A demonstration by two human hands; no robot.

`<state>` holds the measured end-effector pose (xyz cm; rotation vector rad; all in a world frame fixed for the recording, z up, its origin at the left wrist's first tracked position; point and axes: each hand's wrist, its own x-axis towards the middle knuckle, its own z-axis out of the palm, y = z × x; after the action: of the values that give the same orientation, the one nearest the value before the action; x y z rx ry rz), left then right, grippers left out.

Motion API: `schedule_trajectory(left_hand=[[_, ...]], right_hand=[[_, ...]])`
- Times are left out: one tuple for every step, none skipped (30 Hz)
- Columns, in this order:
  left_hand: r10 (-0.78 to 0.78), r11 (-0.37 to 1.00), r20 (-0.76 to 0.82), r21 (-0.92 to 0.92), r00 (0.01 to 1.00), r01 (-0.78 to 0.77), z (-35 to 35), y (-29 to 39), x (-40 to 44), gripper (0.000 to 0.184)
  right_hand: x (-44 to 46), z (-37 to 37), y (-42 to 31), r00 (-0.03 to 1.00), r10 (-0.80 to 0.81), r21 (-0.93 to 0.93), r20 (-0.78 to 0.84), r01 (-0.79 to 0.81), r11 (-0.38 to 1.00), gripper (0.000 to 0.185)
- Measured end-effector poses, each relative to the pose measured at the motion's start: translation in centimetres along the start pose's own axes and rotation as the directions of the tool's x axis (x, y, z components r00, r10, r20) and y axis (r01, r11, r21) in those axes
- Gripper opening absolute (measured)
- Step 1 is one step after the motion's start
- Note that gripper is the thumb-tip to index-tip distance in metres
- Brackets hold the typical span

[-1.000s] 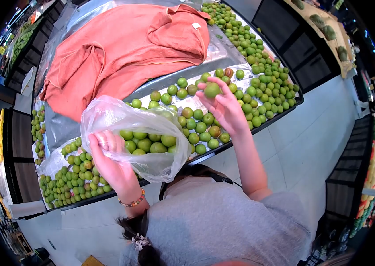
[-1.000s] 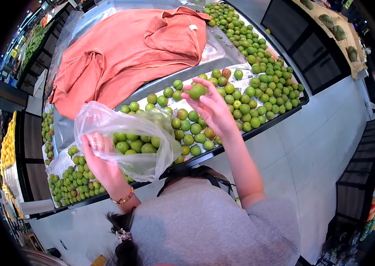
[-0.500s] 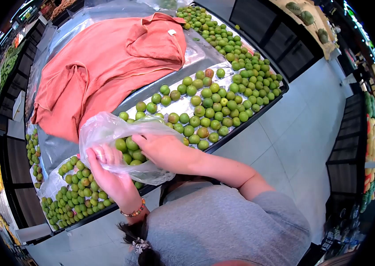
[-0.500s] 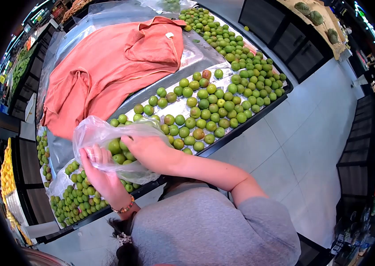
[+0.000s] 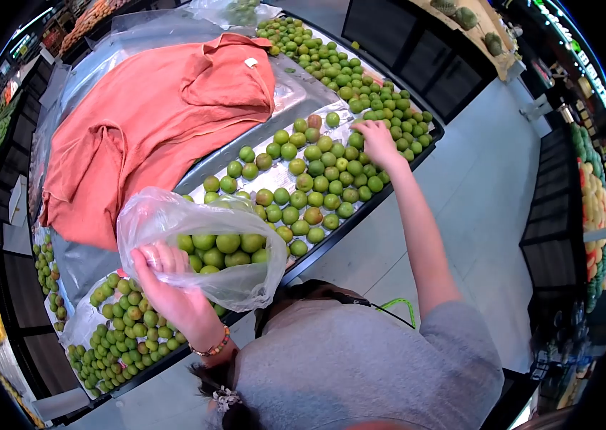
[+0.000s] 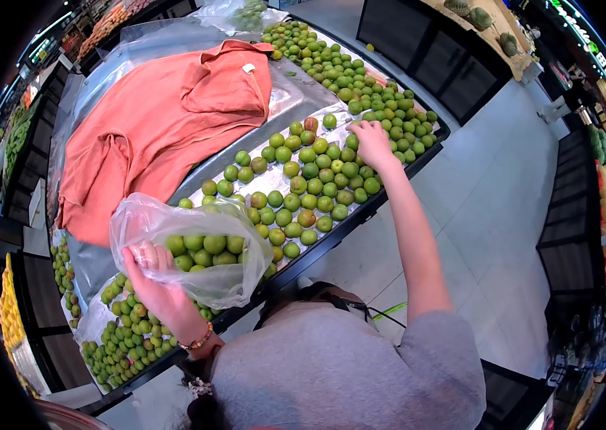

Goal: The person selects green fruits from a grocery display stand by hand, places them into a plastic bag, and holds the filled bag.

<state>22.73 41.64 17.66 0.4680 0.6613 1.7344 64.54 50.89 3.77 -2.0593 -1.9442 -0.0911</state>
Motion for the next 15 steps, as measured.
schedule_trajectory(left_hand=[[-0.002,1.0,-0.005,-0.003,1.0,0.002,0.2,0.0,0.0,0.036],[-0.005,1.0,-0.008,-0.004,1.0,0.005,0.4,-0.1,0.0,0.036],[-0.01,1.0,-0.012,-0.005,1.0,0.01,0.6,-0.2,0.0,0.036],[-0.015,1.0,-0.016,-0.006,1.0,0.015,0.9,-0.3,-0.1,0.036],[-0.02,1.0,-0.021,-0.007,1.0,0.02,1.0,-0.4,-0.1,0.036],[-0.024,1.0,-0.028,-0.008,0.999,0.024,1.1,-0.5,-0.2,0.036],[-0.029,1.0,-0.025,-0.001,0.999,0.029,1.2,-0.6,-0.2,0.036],[-0.031,0.999,-0.022,0.005,0.999,0.031,1.3,-0.7,-0.3,0.036],[-0.031,0.999,-0.02,0.008,0.999,0.031,1.3,-0.8,-0.3,0.036],[-0.031,0.999,-0.016,0.006,0.999,0.031,1.3,-0.9,-0.2,0.036],[-0.032,0.999,-0.012,0.006,0.999,0.032,1.3,-0.9,-0.2,0.036],[-0.033,0.999,-0.01,0.008,0.999,0.033,1.2,-0.9,-0.2,0.036],[-0.033,0.999,-0.003,0.004,0.999,0.033,1.2,-1.0,-0.2,0.036],[-0.031,1.0,0.003,0.002,1.0,0.031,1.1,-1.0,-0.2,0.036],[-0.029,1.0,0.007,0.001,1.0,0.029,1.1,-1.0,-0.2,0.036]], right_hand=[[0.0,0.1,-0.1,0.998,-0.024,-0.036,0.066,0.027,0.999,0.048],[0.0,0.3,-0.2,0.99,-0.044,-0.069,0.133,0.054,0.996,0.048],[0.1,0.8,-0.2,0.992,-0.074,-0.076,0.105,0.082,0.994,0.046],[0.2,0.9,0.1,0.988,-0.11,-0.085,0.112,0.119,0.989,0.045],[0.3,1.0,0.5,0.987,-0.139,-0.094,0.082,0.147,0.985,0.043],[0.4,0.3,0.2,0.984,-0.171,-0.104,0.055,0.176,0.979,0.042],[0.3,-0.2,-0.3,0.992,-0.128,-0.001,-0.02,0.128,0.992,0.042],[0.3,-0.8,-0.9,0.993,-0.081,0.105,-0.091,0.09,0.99,0.042],[0.4,-1.8,-1.8,0.987,-0.029,0.21,-0.156,0.062,0.976,0.043],[0.3,-3.1,-3.0,0.979,0.001,0.402,-0.205,0.083,0.912,0.041],[0.1,-4.2,-4.4,0.985,0.077,0.668,-0.156,0.048,0.743,0.04],[-0.2,-5.1,-5.8,0.988,0.133,0.867,-0.084,0.007,0.499,0.04],[-0.7,-5.9,-7.1,0.985,0.129,0.918,-0.114,0.055,0.392,0.04],[-1.3,-6.6,-8.4,0.981,0.129,0.955,-0.144,0.103,0.278,0.04],[-1.8,-7.3,-9.6,0.976,0.131,0.976,-0.171,0.15,0.158,0.041]])
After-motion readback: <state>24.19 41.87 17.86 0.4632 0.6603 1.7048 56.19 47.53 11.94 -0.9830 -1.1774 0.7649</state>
